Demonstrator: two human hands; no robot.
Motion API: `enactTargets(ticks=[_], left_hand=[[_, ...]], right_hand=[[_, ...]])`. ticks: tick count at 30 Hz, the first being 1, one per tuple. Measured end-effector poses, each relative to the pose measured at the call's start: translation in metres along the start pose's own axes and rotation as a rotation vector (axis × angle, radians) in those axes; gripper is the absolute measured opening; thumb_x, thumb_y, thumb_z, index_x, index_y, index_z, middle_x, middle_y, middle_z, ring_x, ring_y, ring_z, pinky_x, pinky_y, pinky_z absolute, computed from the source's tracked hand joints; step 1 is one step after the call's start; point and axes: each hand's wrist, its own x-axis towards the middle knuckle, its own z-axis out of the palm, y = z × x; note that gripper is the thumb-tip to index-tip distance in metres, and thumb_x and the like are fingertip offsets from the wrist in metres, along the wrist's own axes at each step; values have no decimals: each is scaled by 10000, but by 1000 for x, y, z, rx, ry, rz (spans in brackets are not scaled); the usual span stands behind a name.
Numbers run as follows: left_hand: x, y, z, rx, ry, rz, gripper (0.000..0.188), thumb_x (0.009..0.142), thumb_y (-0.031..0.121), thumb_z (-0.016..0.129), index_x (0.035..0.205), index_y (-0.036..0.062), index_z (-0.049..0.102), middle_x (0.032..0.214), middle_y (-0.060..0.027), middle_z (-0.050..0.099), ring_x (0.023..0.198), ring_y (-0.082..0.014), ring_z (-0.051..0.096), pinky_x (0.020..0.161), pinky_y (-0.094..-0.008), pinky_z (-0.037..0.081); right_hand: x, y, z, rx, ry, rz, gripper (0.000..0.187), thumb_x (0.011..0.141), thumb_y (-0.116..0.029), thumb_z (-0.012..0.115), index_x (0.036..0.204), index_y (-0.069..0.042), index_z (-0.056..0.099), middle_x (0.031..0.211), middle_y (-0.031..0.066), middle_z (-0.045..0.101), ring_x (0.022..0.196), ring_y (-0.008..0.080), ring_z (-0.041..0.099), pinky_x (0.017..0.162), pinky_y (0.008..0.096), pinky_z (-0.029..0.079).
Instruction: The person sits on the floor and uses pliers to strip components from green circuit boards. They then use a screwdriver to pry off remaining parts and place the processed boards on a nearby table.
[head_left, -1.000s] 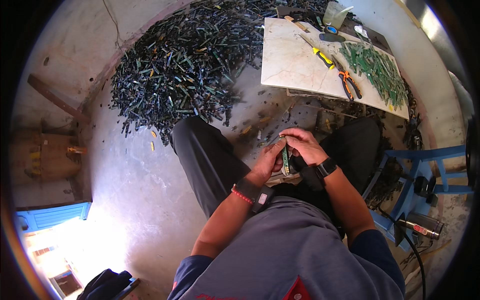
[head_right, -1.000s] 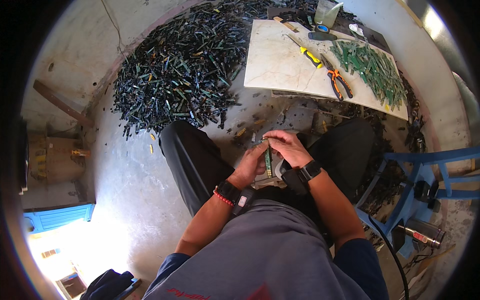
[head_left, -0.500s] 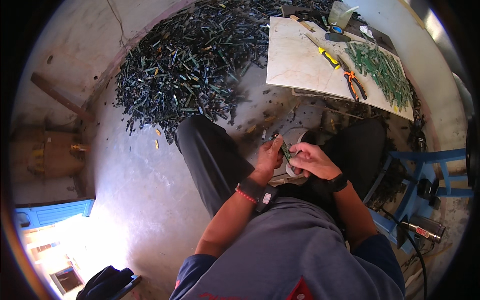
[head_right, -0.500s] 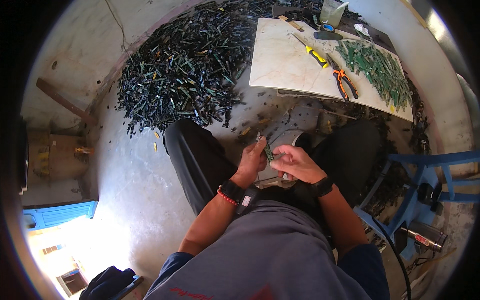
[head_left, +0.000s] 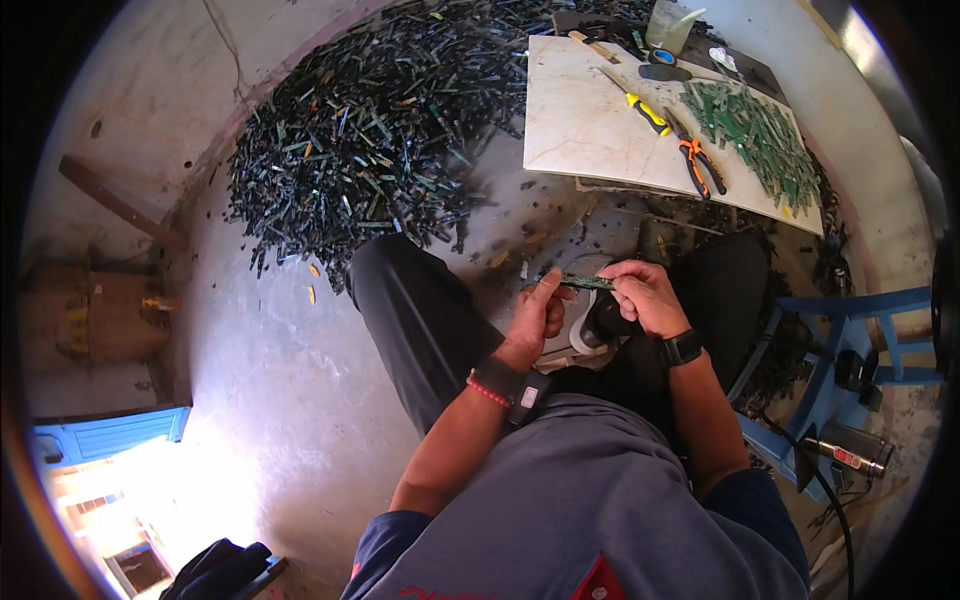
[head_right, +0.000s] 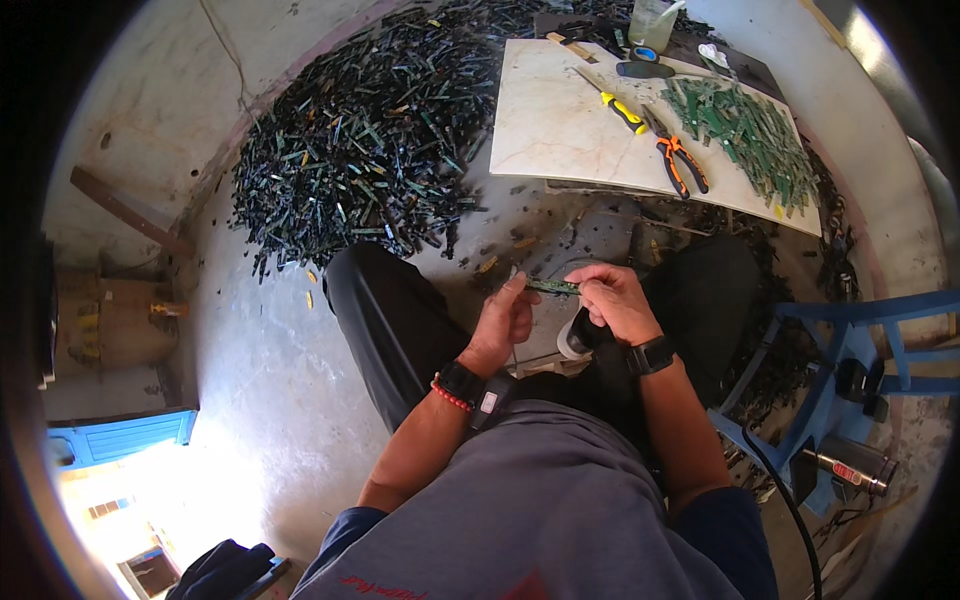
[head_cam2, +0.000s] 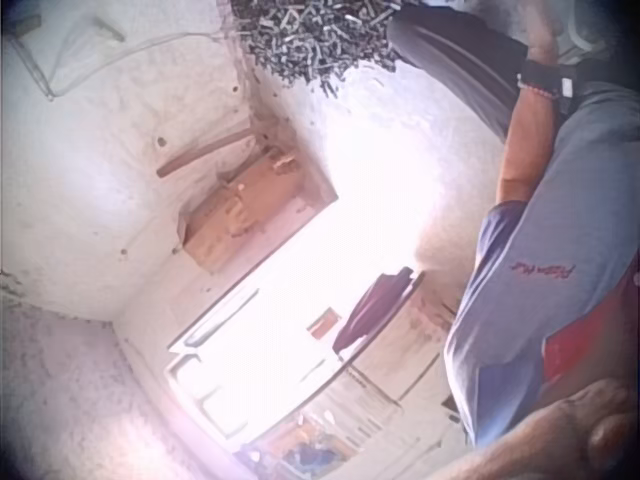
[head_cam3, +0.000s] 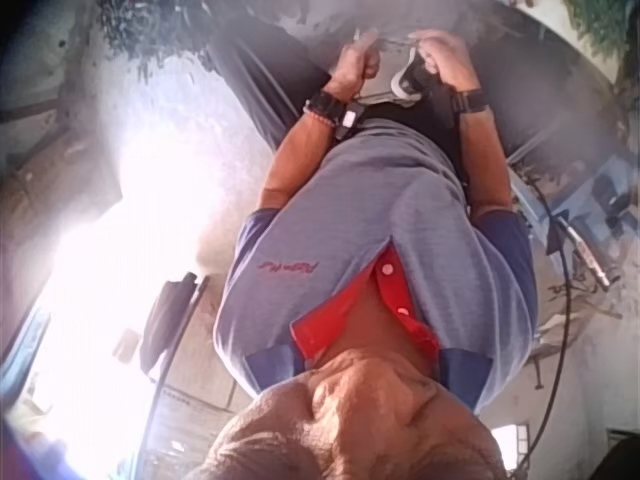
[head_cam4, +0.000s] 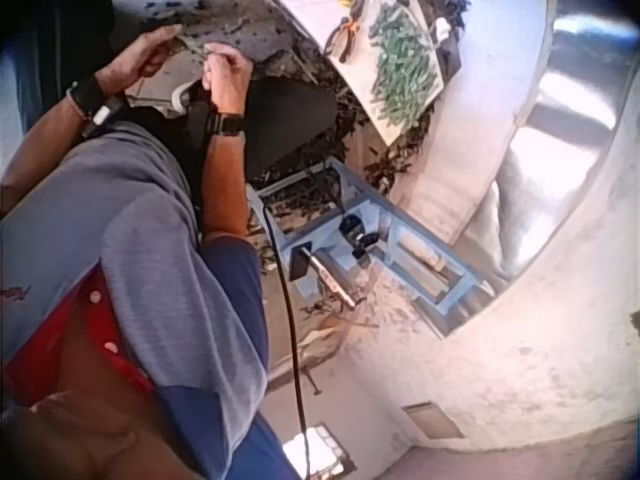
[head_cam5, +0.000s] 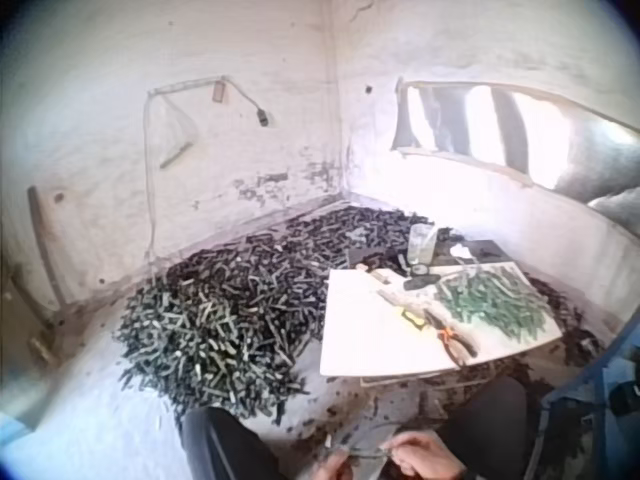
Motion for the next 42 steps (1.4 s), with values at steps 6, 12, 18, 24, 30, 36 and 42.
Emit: enactTargets(ticks=[6,12,18,24,30,36,42], left_hand=[[-1,0,3,-22,0,-11,400,886,438,547,814,44,537,510,56,282,417,-68,219,407,-247,154],[-1,-2,2,93,-3,-78,379,889,420,558,781,59,512,519,64,290,413,-63,226,399,-247,157],[-3,-2,3,42,80,5,424,881,452,574,744,57,504,506,61,312,385,-50,233,373,-243,152],[-2,-4,1,34,59,30,450,871,473,586,733,53,502,498,56,325,370,-47,232,364,-242,148],[-4,-2,2,61,52,20,402,897,437,564,764,65,493,528,72,304,407,-43,244,387,-232,167],[-4,-2,4,115,57,37,429,895,458,555,781,49,494,534,68,317,407,-46,248,387,-234,173],[-5,-2,6,157,59,51,460,892,479,548,786,34,496,540,66,320,411,-46,253,388,-237,180]], right_hand=[[4,-4,-12,-159,-39,54,150,817,-12,518,921,35,616,600,-32,449,478,38,379,414,194,322],[8,4,-5,52,-114,20,153,884,-44,537,1003,27,603,693,7,543,570,57,473,477,210,384],[7,5,-3,210,-111,-26,243,938,-122,511,1131,9,580,885,76,648,657,86,551,564,214,445],[8,12,0,112,-35,-55,261,920,-86,521,1157,13,567,885,68,622,706,105,540,578,230,435],[11,21,5,171,11,-91,228,912,-68,533,1116,20,584,848,63,629,664,94,543,564,219,446],[13,26,7,152,50,-113,223,907,-57,522,1107,18,586,839,64,630,649,92,551,554,219,451],[14,29,9,101,97,-109,202,912,-59,499,1077,10,592,776,60,629,601,89,546,548,221,451]])
